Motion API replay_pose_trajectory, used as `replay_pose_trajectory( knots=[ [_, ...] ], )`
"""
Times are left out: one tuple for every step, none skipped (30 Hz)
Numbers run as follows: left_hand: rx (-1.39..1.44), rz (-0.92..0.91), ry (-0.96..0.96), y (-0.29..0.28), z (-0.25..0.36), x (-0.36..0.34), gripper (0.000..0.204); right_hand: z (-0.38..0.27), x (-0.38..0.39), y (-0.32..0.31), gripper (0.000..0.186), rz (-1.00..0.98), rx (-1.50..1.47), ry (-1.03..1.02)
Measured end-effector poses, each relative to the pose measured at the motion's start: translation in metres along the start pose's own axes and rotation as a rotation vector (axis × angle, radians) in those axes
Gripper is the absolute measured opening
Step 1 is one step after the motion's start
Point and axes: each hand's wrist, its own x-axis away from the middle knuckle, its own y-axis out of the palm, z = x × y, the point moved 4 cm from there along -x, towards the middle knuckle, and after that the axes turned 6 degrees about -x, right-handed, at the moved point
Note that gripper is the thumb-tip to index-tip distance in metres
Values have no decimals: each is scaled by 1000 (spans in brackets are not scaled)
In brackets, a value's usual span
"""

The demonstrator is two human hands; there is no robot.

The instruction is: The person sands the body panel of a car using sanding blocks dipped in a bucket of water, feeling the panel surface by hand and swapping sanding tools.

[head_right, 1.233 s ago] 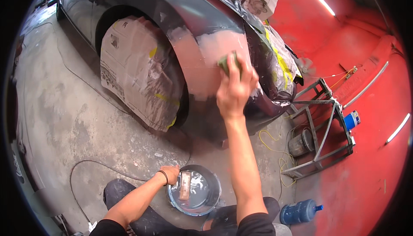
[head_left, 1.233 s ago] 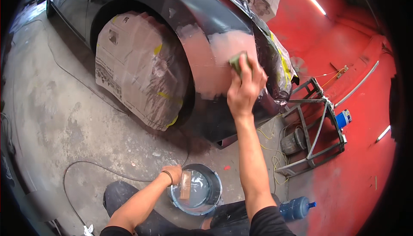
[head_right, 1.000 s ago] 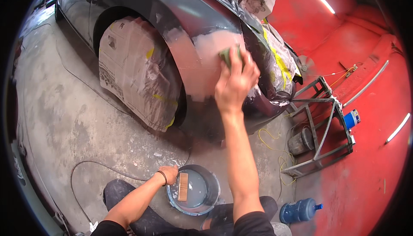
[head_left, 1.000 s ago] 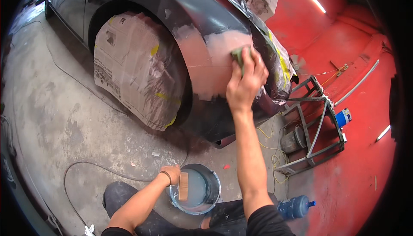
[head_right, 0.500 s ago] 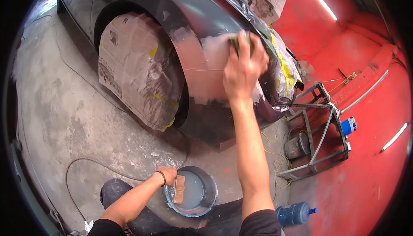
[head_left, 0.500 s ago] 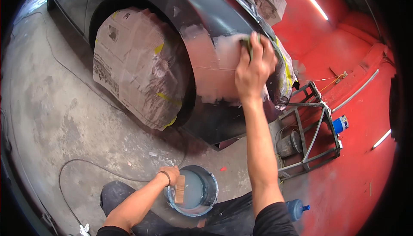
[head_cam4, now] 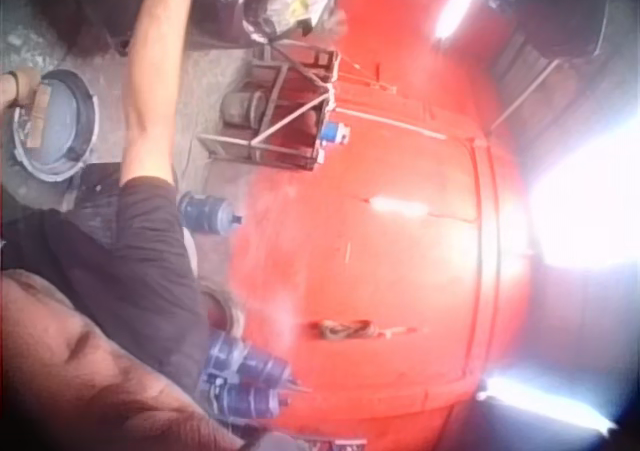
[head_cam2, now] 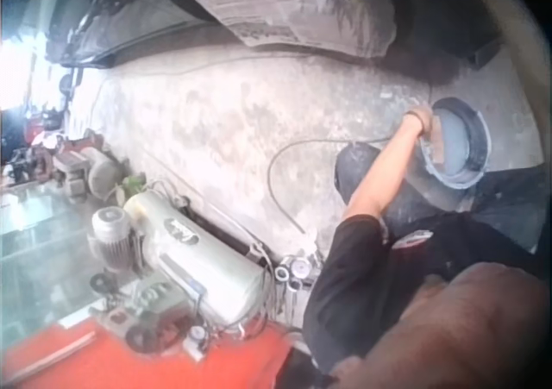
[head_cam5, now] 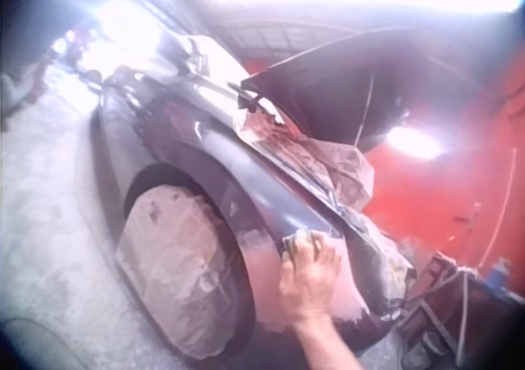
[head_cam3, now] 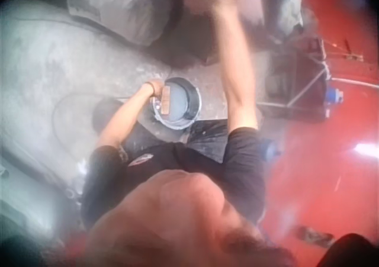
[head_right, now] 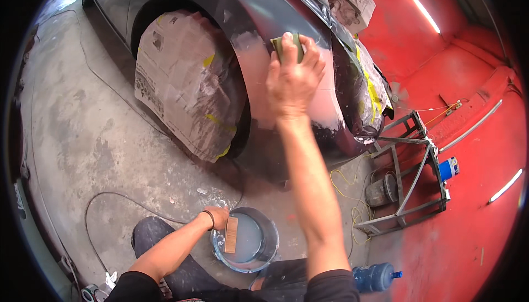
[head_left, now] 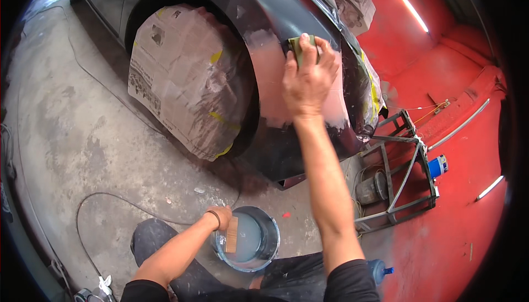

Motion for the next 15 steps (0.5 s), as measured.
replay_pose_trajectory(
  knots=[
    [3, 16, 15, -1, 0, 4, 67, 13, -7, -8, 49, -97, -6, -23],
    [4, 33, 27, -6, 0, 10, 68, 27, -13, -13, 50, -191, -14, -45],
    [16, 16, 42, -14, 9, 14, 66, 55, -14, -17, 53, -53, -43, 69],
    [19, 14, 40, -14, 12, 15, 66, 47, -8, -15, 53, -55, -46, 70],
    [-2, 17, 29, -15, 12, 15, 64, 25, 3, -10, 49, -64, -15, 7],
    [-24, 20, 19, -15, 11, 14, 62, 8, 10, -5, 45, -73, 17, -57],
    [37, 52, 48, -10, 5, 14, 61, -3, 12, 1, 46, -145, -120, -121],
    [37, 45, 47, -4, 1, 12, 61, 2, 8, -3, 46, -149, -121, -115],
    [17, 53, 32, 2, -2, 10, 62, 17, 2, -11, 51, -141, -105, -89],
    [-3, 68, 21, 0, 0, 6, 63, 33, -6, -18, 57, -131, -86, -71],
    [4, 45, 13, -2, 1, 0, 64, 46, -7, -22, 58, 7, -98, 100],
    [4, 45, 16, -1, 3, -2, 64, 44, 2, -17, 58, 6, -96, 99],
    [-4, 53, 16, -2, 1, -4, 63, 18, 12, -9, 55, -49, -59, -2],
    [-11, 54, 17, 0, 1, 0, 61, 0, 21, -6, 52, -109, -23, -98],
    [-13, 44, 19, 3, 0, 5, 61, -2, 26, 0, 46, -178, -87, -145]
  ],
)
